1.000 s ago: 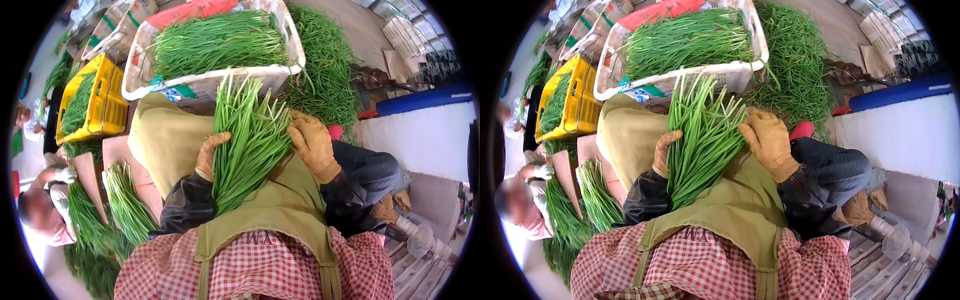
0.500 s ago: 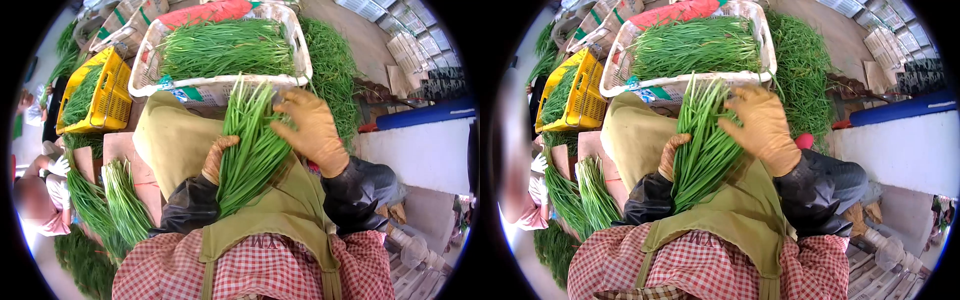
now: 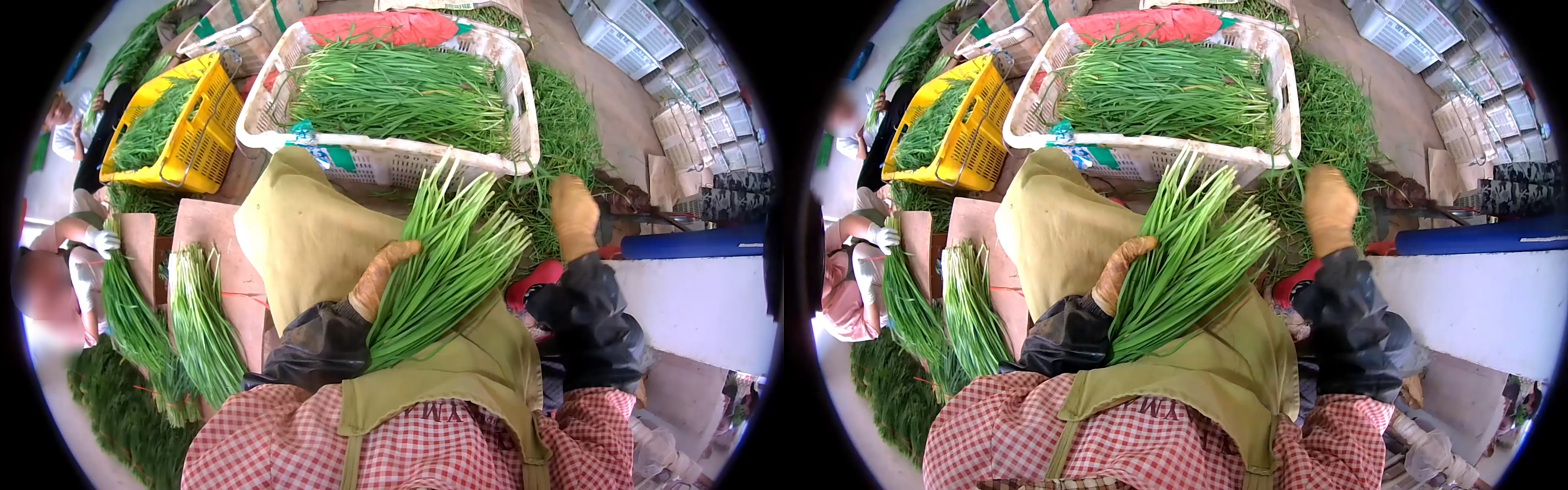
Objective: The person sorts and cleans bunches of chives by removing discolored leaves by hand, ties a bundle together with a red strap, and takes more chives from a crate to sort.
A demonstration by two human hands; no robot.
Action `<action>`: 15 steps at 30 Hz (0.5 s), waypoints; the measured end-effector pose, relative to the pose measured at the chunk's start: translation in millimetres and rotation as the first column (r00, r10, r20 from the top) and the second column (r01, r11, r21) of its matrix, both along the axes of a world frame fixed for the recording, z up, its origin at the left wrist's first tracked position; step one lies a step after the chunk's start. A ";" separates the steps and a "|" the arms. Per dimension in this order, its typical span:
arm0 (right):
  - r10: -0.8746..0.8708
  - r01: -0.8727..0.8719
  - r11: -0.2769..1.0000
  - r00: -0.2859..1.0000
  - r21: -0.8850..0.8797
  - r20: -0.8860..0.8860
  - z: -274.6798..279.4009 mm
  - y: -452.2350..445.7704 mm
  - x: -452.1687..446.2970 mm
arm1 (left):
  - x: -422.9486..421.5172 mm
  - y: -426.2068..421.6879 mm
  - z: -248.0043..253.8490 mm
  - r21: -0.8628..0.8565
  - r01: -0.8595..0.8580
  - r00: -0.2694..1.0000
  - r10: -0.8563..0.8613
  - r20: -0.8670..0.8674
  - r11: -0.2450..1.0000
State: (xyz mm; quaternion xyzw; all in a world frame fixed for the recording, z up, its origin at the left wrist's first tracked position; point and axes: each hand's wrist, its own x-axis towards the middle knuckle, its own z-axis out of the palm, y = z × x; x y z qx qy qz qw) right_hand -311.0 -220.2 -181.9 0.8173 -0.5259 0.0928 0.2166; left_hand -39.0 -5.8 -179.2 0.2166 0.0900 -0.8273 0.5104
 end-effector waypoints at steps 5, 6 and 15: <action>-0.317 0.307 0.888 0.948 0.342 -0.029 19.1 -14.4 -59.4 | -1.8 -1.7 -4.3 0.085 -0.060 0.998 0.062 -0.032 0.995; -0.329 0.321 0.880 0.944 0.350 -0.040 18.8 -9.3 -60.3 | -0.6 -1.6 -1.5 0.073 -0.058 0.997 0.062 -0.051 0.996; -0.887 -0.709 -0.055 0.358 0.703 0.292 -23.0 52.7 -3.2 | -9.7 2.2 20.1 -0.264 0.165 0.881 -0.022 0.474 0.950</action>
